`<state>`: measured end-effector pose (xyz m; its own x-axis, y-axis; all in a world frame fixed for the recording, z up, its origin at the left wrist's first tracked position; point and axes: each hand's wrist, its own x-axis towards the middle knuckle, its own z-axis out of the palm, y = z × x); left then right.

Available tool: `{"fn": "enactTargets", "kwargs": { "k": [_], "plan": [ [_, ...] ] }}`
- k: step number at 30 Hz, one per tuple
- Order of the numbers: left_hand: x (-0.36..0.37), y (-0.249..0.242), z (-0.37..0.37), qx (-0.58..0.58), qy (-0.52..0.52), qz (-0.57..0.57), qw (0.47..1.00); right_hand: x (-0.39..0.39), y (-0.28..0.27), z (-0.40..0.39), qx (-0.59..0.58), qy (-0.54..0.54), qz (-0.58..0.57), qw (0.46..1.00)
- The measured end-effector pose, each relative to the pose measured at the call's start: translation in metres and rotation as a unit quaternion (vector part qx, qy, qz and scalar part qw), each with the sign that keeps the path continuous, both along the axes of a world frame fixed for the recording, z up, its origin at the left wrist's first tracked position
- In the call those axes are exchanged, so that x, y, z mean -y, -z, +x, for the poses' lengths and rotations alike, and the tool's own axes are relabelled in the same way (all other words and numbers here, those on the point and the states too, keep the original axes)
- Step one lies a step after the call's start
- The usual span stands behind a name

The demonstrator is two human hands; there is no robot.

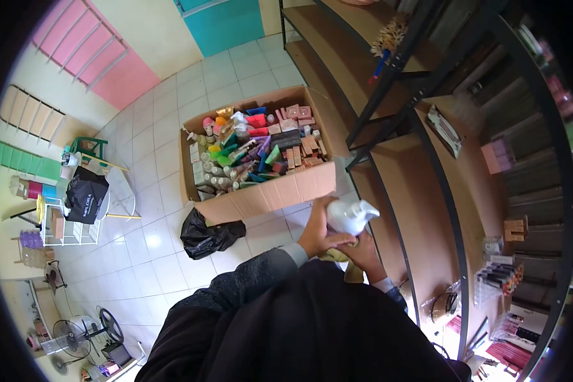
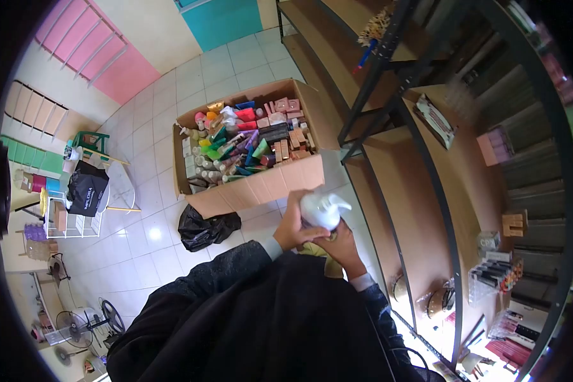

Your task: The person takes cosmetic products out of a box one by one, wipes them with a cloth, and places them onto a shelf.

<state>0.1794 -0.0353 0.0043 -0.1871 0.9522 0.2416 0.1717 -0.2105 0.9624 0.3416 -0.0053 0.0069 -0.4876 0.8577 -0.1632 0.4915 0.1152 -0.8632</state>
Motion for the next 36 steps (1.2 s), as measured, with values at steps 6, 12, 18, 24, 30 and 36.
{"fn": "enactTargets", "kwargs": {
  "k": [6, 12, 18, 24, 30, 36],
  "plan": [
    [-0.006, 0.081, -0.030, -0.002, 0.095, -0.098, 0.991, -0.004, 0.095, -0.023, -0.080, 0.043, -0.164, 0.982],
    [-0.044, 0.154, -0.095, -0.501, -0.109, -0.056, 0.857, -0.027, 0.258, 0.016, -0.072, 0.161, -0.151, 0.973],
    [-0.056, 0.210, -0.118, -0.603, -0.208, -0.086, 0.765, -0.112, 0.389, 0.050, 0.042, 0.262, -0.096, 0.959],
    [-0.057, 0.228, -0.118, -0.636, -0.287, 0.022, 0.716, -0.213, 0.540, 0.086, 0.043, 0.325, 0.093, 0.940],
    [-0.063, 0.235, -0.118, -0.669, -0.339, 0.078, 0.657, -0.282, 0.581, 0.096, 0.026, 0.334, 0.050, 0.941],
    [-0.056, 0.249, -0.131, -0.702, -0.380, 0.067, 0.598, -0.315, 0.618, 0.103, 0.049, 0.300, 0.075, 0.950]
  ]
}}
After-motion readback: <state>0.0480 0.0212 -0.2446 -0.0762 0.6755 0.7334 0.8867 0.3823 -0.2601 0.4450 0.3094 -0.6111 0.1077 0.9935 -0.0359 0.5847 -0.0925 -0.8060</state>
